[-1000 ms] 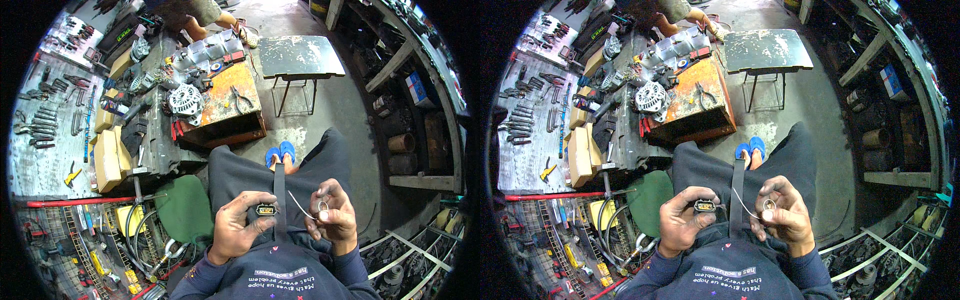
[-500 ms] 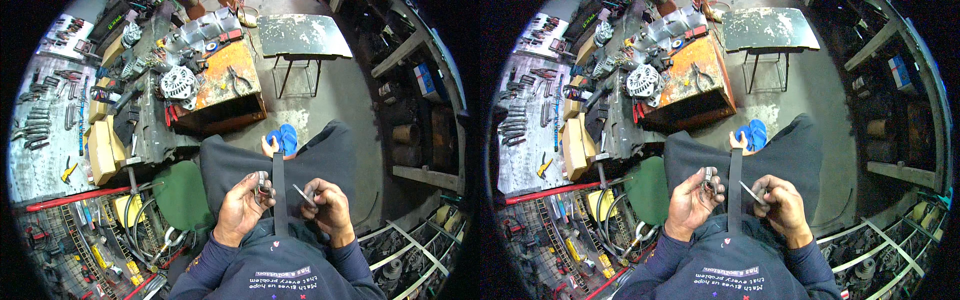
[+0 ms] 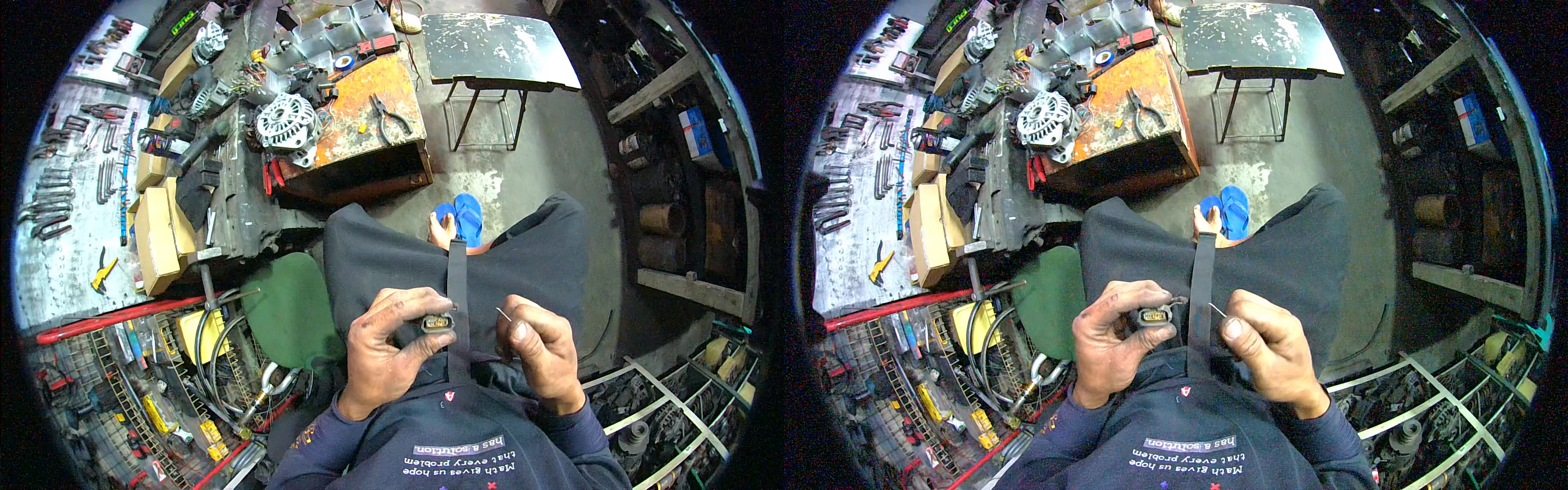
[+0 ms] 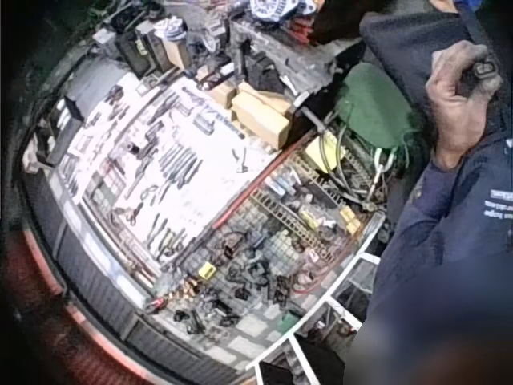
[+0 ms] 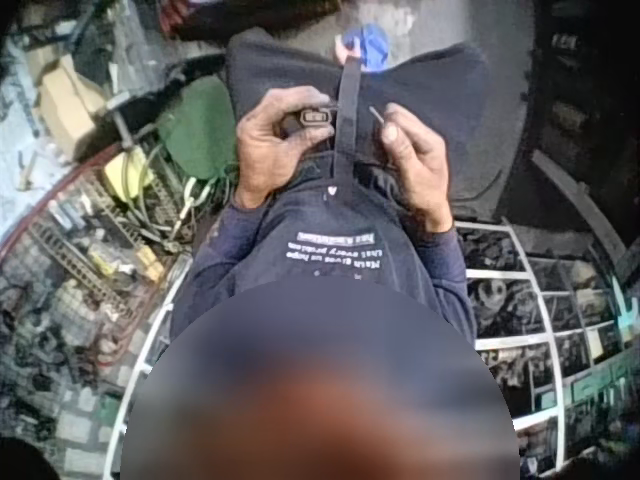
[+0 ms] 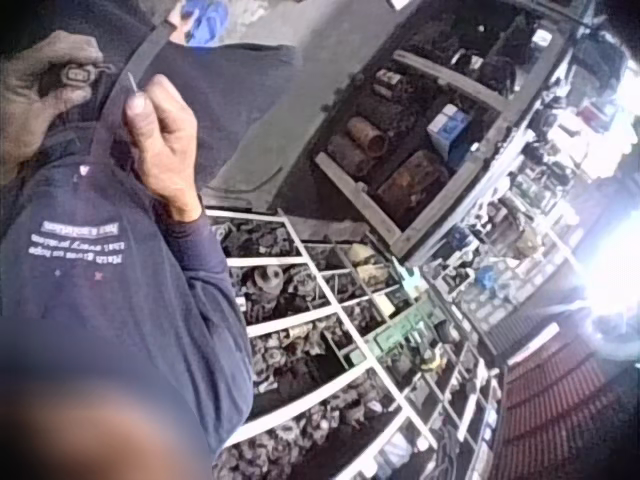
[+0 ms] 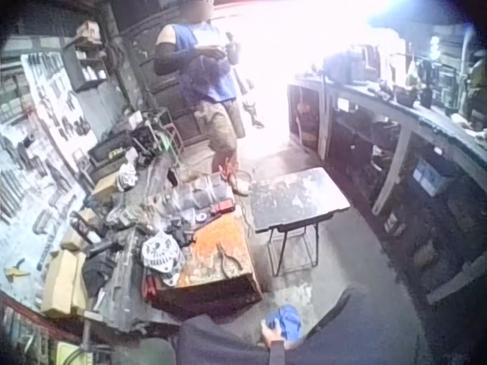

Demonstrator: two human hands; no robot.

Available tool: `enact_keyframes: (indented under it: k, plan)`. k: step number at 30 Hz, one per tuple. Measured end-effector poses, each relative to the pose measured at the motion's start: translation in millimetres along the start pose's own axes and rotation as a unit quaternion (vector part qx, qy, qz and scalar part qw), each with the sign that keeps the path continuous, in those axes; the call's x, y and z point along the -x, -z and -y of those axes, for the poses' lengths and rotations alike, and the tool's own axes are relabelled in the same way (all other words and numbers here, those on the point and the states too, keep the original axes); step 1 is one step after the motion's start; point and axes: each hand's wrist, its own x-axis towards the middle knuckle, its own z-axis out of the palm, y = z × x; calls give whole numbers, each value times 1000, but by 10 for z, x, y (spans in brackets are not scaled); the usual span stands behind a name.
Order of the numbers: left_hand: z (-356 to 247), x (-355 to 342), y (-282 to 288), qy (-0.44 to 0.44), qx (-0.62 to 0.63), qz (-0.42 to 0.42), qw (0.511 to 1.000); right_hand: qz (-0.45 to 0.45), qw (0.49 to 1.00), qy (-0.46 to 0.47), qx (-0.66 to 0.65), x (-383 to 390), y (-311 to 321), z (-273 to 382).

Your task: The person manipulates a small electrical connector, using a thin metal tool to adjust internal pins and a pair of pliers to grip components. The person repeatedly inserts and removes the tool while holding the connector steady.

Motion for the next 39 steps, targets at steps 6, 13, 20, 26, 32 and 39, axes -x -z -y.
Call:
enact_keyframes:
  k: [6, 13, 20, 26, 32, 39]
  plan:
    - [-144, 7, 91, 5, -22, 26, 999, 32, 989, 11, 142, 99, -132, 319]
    - [-204, 66, 93, 47, 30, 58, 997, 36, 922, 198, 332, -13, -116, 280]
    - [-278, 95, 153, 56, 19, 56, 997, 62, 925, 186, 326, -63, -183, 353]
    - [-276, 100, 177, 51, 13, 48, 997, 63, 927, 188, 319, -53, -166, 329]
    - [-297, 73, 148, 37, -1, 61, 997, 55, 929, 212, 297, -86, -188, 305]
    - [-299, 66, 136, 36, -2, 61, 997, 49, 928, 217, 300, -75, -176, 278]
